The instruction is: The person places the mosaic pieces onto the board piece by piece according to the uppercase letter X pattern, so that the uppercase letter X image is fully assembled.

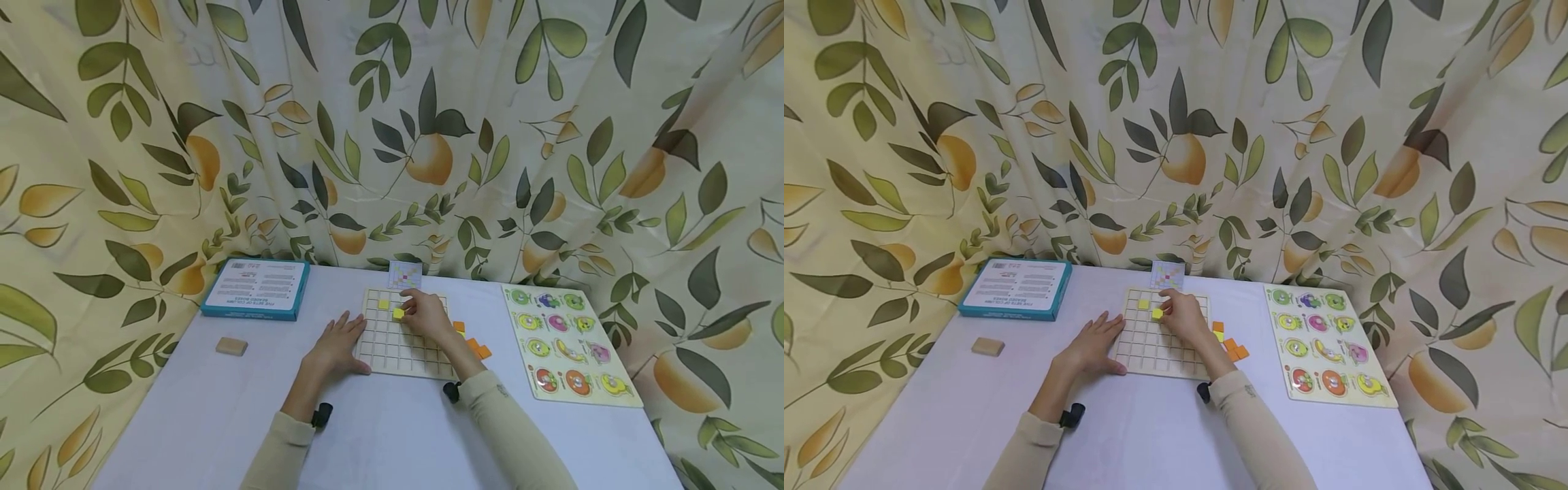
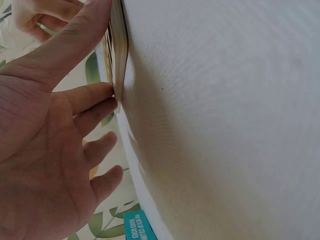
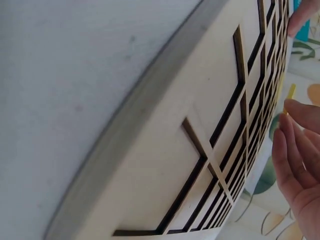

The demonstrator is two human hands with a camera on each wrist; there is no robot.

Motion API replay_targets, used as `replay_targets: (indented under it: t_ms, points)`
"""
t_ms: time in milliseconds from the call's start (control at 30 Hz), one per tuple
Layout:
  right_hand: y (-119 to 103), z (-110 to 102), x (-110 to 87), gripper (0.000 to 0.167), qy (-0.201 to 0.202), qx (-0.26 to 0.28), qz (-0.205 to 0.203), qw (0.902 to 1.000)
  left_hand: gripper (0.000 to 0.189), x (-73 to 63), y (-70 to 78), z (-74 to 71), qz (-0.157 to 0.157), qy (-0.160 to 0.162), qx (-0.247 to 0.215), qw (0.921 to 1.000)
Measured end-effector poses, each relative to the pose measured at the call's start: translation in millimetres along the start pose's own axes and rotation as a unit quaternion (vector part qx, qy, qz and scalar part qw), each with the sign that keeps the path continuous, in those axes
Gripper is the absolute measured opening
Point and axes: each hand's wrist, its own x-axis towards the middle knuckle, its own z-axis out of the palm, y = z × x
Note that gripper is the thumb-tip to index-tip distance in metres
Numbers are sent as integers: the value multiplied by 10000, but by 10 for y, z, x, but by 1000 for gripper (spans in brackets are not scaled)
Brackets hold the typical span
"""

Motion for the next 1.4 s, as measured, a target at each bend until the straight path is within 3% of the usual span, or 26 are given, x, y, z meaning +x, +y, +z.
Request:
replay_targets:
  t_ms: [367,933,1400]
  points:
    - [66,74,75,54,-210,-37,-42,9998,110,6,-13,14,48,10,-73,10000]
    - [60,105,74,36,-156,-237,-59,9996,109,-4,4,6,36,38,-153,9999]
    - [106,-265,-177,35,159,-66,139,9998,110,6,7,9,42,70,-108,9999]
